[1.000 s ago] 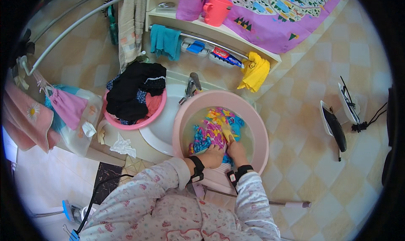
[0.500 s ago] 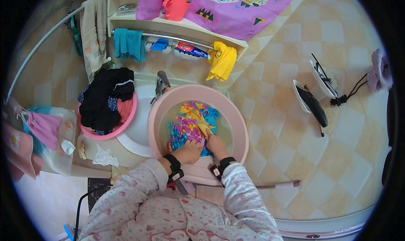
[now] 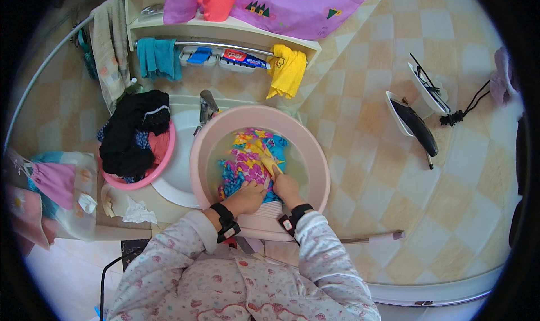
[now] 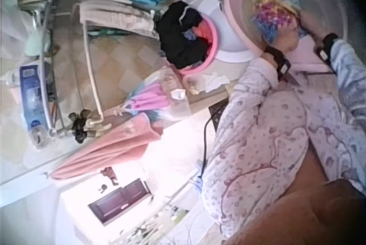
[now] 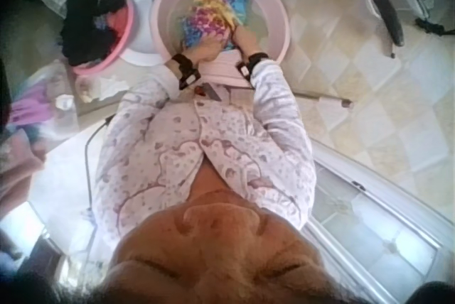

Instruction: The person hand washes a colorful patterned cloth in a pink basin using a yellow scrub brush and a washboard. They scrub the cloth, rinse it under running water, and wring it out before placing it into a second pink basin with other clothes.

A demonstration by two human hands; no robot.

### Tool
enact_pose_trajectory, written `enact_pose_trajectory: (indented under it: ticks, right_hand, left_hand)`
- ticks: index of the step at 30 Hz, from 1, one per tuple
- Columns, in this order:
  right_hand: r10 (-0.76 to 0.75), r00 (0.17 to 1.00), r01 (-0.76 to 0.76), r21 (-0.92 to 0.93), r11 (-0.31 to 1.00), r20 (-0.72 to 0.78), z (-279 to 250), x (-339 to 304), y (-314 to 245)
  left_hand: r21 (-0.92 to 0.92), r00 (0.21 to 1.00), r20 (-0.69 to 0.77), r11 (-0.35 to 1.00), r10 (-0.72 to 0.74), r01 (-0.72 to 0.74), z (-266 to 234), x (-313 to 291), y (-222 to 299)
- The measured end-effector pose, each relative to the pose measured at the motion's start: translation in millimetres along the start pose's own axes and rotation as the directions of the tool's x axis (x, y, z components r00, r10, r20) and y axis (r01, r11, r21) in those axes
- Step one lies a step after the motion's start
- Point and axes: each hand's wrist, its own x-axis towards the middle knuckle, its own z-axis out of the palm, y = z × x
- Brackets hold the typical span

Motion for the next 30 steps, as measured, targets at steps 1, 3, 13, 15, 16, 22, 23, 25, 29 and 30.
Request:
enact_pose_trajectory:
  ticks: [1,3,13,15,16,22,23,25,29,30]
  right_hand:
    - [0.035,0.998,-0.037,-0.043,0.998,-0.052,3,10,-1]
    - [0.033,0.999,-0.035,-0.055,0.998,-0.025,-1,16,3]
    - [0.017,0.997,-0.031,0.197,0.98,0.077,-9,-31,-10]
    - [0.086,0.996,-0.08,0.166,0.983,-0.027,0,-13,-13]
    - [0.092,0.994,-0.08,0.181,0.98,-0.06,2,-6,-11]
    - [-0.068,0.998,0.062,0.256,0.965,0.017,-21,-35,-1]
    - [-0.122,0.986,0.093,0.232,0.968,0.112,-25,-44,-3]
    - [-0.172,0.966,0.128,0.223,0.966,0.19,-28,-48,-9]
    - [-0.054,0.998,0.05,0.095,0.994,0.037,-16,-24,-20]
    - [-0.001,1.0,0.002,0.017,1.0,-0.029,-12,-17,-21]
  left_hand:
    - [-0.016,1.0,-0.003,1.0,-0.01,0.01,0,-1,-1]
    - [-0.056,1.0,0.026,0.998,0.0,0.001,-1,-2,-3]
    - [-0.106,0.959,-0.125,0.965,-0.254,0.241,5,7,-35]
    - [-0.198,0.944,-0.085,0.934,-0.318,0.296,1,7,-34]
    - [-0.133,0.952,-0.086,0.95,-0.293,0.281,-1,6,-32]
    - [-0.012,0.967,-0.238,0.996,-0.092,0.092,-14,-5,-14]
    - [-0.038,0.972,-0.232,0.999,-0.028,0.02,-12,-7,-11]
    - [-0.032,0.968,-0.229,0.993,0.101,-0.112,-7,-10,-7]
    - [-0.096,0.963,-0.264,0.992,0.053,-0.081,2,-16,-8]
    - [-0.096,0.969,-0.237,0.991,0.063,-0.088,3,-19,-8]
